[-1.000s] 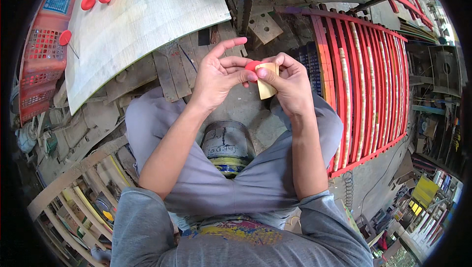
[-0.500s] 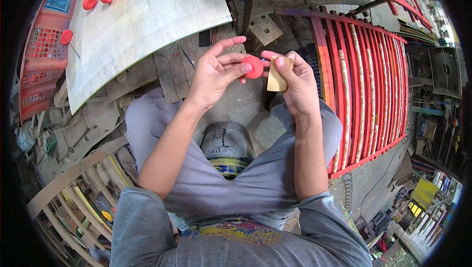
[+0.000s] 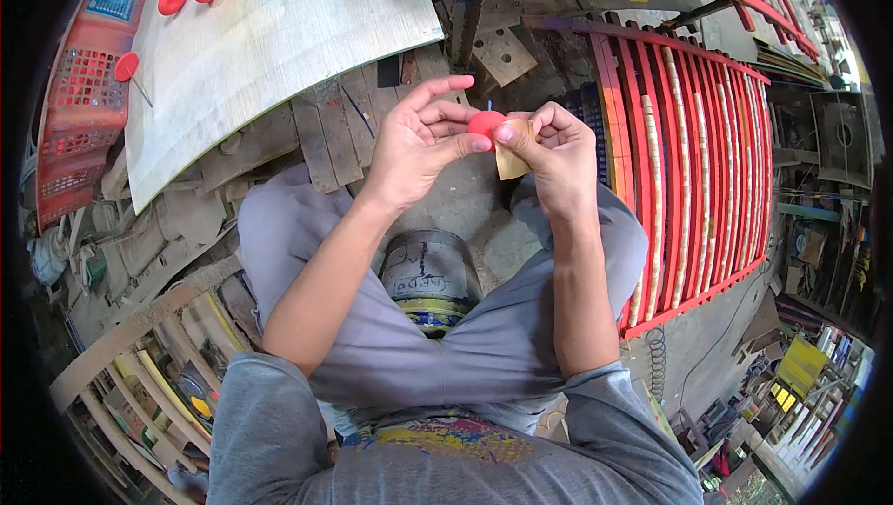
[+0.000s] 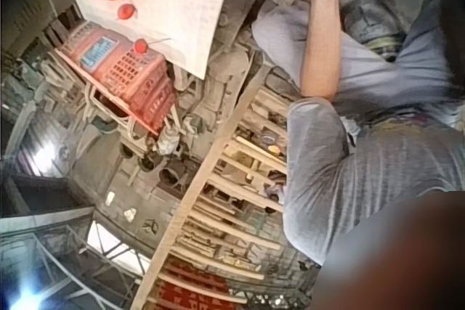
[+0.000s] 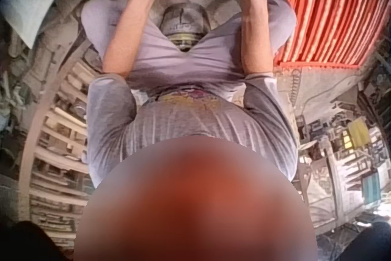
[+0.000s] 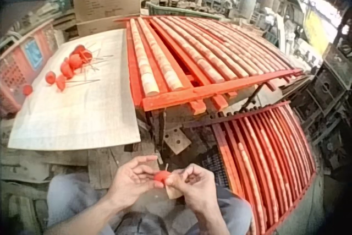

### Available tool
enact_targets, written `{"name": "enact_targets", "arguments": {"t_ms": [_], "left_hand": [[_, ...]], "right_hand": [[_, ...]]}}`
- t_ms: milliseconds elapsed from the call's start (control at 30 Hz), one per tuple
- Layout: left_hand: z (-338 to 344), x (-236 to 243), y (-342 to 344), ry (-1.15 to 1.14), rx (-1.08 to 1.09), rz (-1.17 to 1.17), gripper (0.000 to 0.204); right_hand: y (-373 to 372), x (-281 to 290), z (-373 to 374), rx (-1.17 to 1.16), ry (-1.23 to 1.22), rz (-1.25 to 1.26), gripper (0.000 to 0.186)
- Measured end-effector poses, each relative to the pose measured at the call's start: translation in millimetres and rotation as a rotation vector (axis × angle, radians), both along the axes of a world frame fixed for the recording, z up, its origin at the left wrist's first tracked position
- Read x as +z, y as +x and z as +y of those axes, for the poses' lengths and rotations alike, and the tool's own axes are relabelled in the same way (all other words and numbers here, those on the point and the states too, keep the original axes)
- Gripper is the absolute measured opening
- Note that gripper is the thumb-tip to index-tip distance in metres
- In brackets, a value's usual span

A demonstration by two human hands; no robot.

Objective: Using sandpaper to smooth the edges of small red wooden circular components.

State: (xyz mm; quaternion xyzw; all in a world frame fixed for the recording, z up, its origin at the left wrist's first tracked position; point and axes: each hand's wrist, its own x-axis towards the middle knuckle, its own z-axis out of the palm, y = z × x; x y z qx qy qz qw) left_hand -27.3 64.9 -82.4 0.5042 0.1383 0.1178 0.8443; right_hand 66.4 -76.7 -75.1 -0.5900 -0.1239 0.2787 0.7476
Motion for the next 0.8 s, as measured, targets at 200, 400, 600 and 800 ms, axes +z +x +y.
{"name": "enact_targets", "arguments": {"t_ms": [200, 400, 600, 800], "left_hand": [[5, 11, -2, -0.129, -0.022, 0.043, 0.059], [2, 8, 0, -0.066, -0.034, -0.023, 0.061], [-1, 1, -2, 0.041, -0.060, -0.042, 0.060], [5, 6, -2, -0.044, -0.087, -0.052, 0.060]], "right_hand": [[8, 7, -7, 0.060, 0.071, 0.204, 0.029], [5, 8, -1, 0.028, 0.102, 0.188, 0.022], [3, 4, -2, 0.104, -0.035, -0.042, 0.025], [8, 8, -6, 0.101, 0.057, 0.118, 0.027]]}}
